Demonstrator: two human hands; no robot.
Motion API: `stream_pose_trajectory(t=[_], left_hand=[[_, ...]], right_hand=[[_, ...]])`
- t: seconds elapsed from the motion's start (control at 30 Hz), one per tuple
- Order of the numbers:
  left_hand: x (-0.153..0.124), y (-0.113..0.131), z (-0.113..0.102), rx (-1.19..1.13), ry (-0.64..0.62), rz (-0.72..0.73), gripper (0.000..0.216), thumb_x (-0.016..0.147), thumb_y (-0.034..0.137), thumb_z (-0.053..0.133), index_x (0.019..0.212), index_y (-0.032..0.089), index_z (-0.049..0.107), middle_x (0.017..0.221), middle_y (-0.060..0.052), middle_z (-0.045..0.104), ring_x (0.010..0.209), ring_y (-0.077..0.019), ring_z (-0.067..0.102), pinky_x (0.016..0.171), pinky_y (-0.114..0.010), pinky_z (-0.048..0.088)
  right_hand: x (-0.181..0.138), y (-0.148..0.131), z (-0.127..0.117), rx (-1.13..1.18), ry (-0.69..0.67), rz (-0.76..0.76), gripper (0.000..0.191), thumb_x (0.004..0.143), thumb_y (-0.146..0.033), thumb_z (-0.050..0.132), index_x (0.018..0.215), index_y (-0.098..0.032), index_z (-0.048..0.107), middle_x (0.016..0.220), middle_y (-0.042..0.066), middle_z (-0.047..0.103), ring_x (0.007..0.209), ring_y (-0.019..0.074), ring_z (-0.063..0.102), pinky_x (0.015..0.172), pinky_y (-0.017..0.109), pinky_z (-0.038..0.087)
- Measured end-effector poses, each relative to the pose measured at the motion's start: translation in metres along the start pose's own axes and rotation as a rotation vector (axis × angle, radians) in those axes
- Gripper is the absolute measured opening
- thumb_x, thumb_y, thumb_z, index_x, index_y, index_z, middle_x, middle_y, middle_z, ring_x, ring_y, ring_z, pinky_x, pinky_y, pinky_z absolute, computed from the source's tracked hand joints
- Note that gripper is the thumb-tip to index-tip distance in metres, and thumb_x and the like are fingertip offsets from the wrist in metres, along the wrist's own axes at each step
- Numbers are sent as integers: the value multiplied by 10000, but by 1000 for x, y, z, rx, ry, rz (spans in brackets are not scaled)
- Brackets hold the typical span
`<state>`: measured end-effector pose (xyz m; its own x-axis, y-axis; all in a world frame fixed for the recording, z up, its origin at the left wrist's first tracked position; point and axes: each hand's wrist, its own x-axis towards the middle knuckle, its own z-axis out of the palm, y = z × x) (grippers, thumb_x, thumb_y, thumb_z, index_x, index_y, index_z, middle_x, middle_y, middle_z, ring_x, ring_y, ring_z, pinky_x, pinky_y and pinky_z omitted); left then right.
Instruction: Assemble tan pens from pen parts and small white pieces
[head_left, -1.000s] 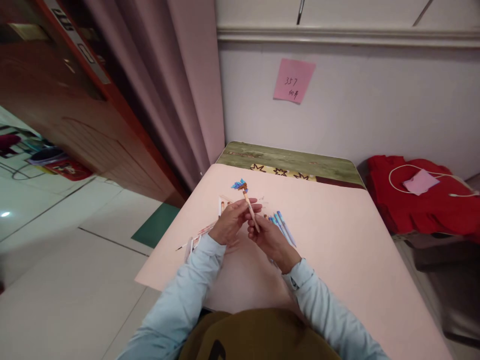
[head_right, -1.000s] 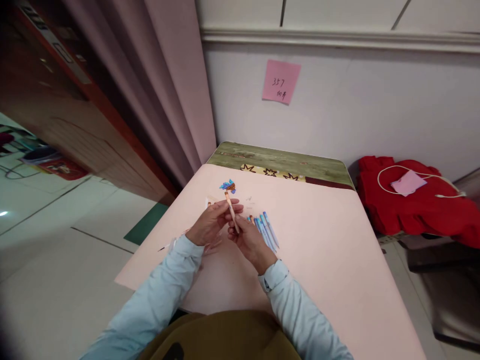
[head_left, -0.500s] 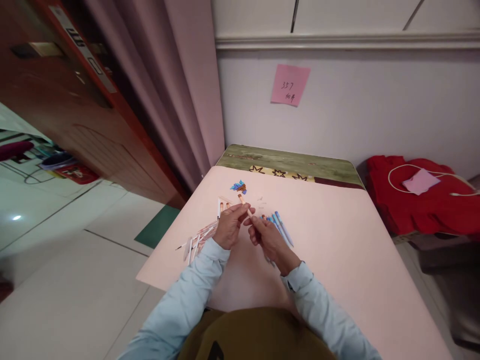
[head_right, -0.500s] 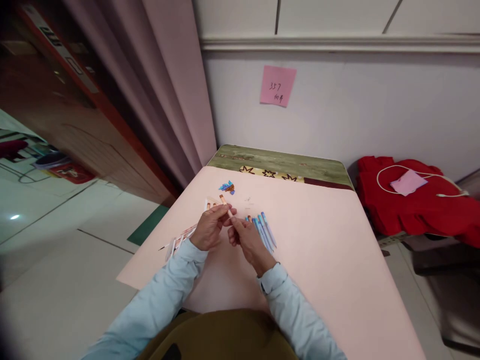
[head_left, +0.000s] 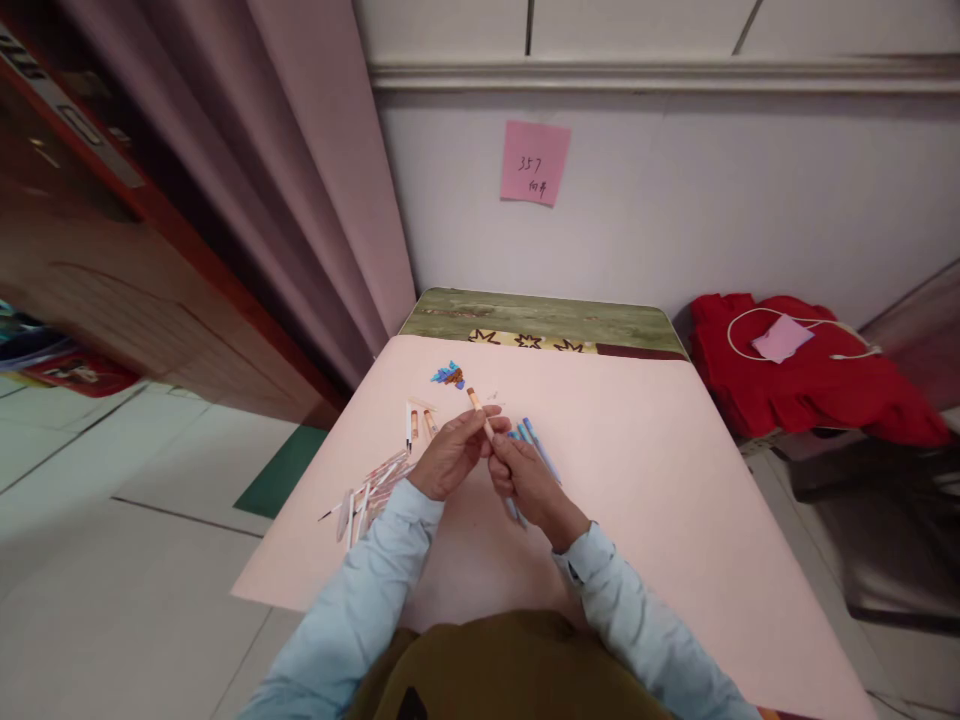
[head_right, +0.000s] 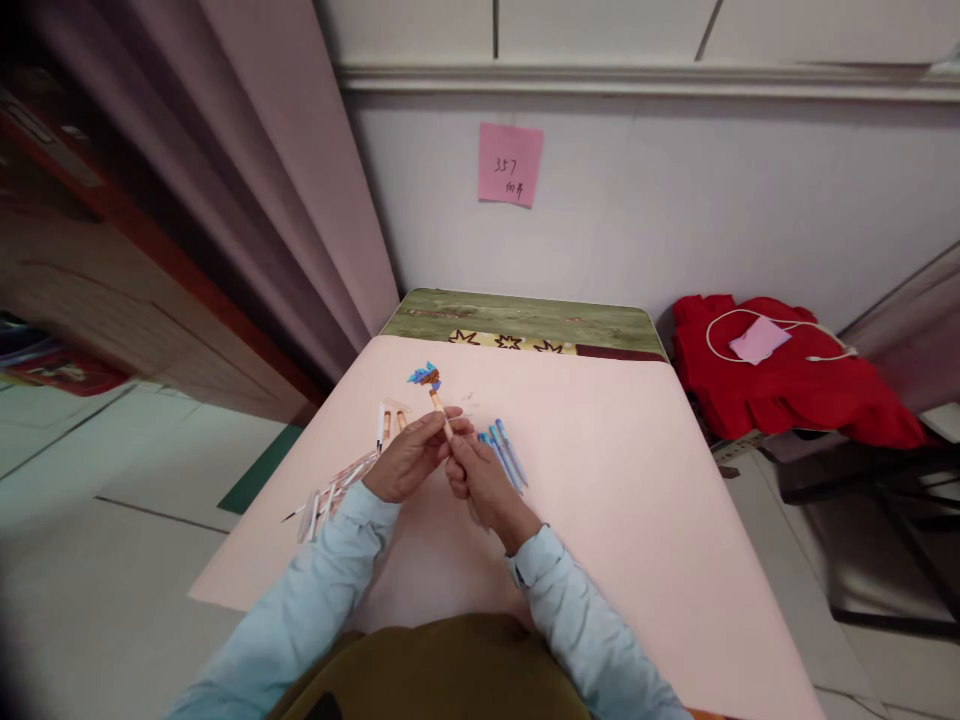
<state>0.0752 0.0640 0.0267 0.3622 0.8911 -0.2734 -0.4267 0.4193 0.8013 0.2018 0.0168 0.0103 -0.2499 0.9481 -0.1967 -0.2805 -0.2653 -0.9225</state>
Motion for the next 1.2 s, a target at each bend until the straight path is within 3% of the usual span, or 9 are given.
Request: stream_pose_trajectory(t=[0.1,0.27,0.4,0.53,0.67,0.83,1.0,1.07,1.2], left_hand=[[-8,0,-6,-74,-145,-60,390,771,419,754,1053,153,727,1054,-140,741,845,-218,700,817,-356,519],[-12,-3,-4,-98,-167,9,319,751,420,776,922,156,718,940,-139,760,1083,-320,665,972,-463,467],[-14,-1,4,-72,-92,67,260,765,409,770,814,162,703,851,-110,763,1094,-287,661,1014,-422,437],[-14,-1,12,3,-15,91,271,754,418,767,808,155,731,866,-95,764,876,-227,696,952,-378,464],[-9,-10,13,51,79,115,296,752,434,757,739,139,741,820,-98,749,797,-201,676,902,-352,478],[-1,-12,6,35,148,16,323,704,438,803,837,146,768,960,-112,731,949,-217,654,844,-321,489],[5,-6,7,42,115,-20,390,705,447,811,951,148,764,964,-124,710,981,-230,639,797,-320,495],[8,-7,9,33,124,-28,399,700,455,813,937,137,760,938,-119,703,936,-214,643,763,-304,496],[17,-8,11,-2,185,2,378,699,452,812,901,139,748,998,-107,696,933,-190,645,764,-281,500]], right_hand=[[-5,-1,-4,446,-234,222,350,902,-533,573,808,-209,483,506,-132,173,419,60,55,397,183,115],[-11,-5,-2,662,-271,320,338,901,-444,642,760,-207,446,517,-132,136,417,51,33,381,164,103],[-12,-11,2,599,-206,339,389,860,-539,659,790,-197,485,494,-138,175,418,51,75,386,169,136],[-9,-8,3,427,-118,244,478,779,-634,678,763,-200,479,488,-139,218,428,45,87,403,179,125],[-11,-3,4,-18,91,60,482,845,-677,531,701,-222,461,506,-91,316,434,77,206,430,216,201],[-15,-4,-2,-516,394,-181,366,781,-589,660,804,-228,605,690,-5,578,623,148,487,593,265,373],[-6,-6,-13,-98,197,51,588,858,-743,426,777,-193,619,518,-30,479,434,108,388,435,246,274],[-1,-6,-15,17,159,75,571,819,-732,518,764,-175,631,519,-36,475,427,84,354,423,231,244],[4,-4,-15,-10,300,-32,470,657,-587,784,788,-176,596,666,-24,582,558,88,477,505,216,362]])
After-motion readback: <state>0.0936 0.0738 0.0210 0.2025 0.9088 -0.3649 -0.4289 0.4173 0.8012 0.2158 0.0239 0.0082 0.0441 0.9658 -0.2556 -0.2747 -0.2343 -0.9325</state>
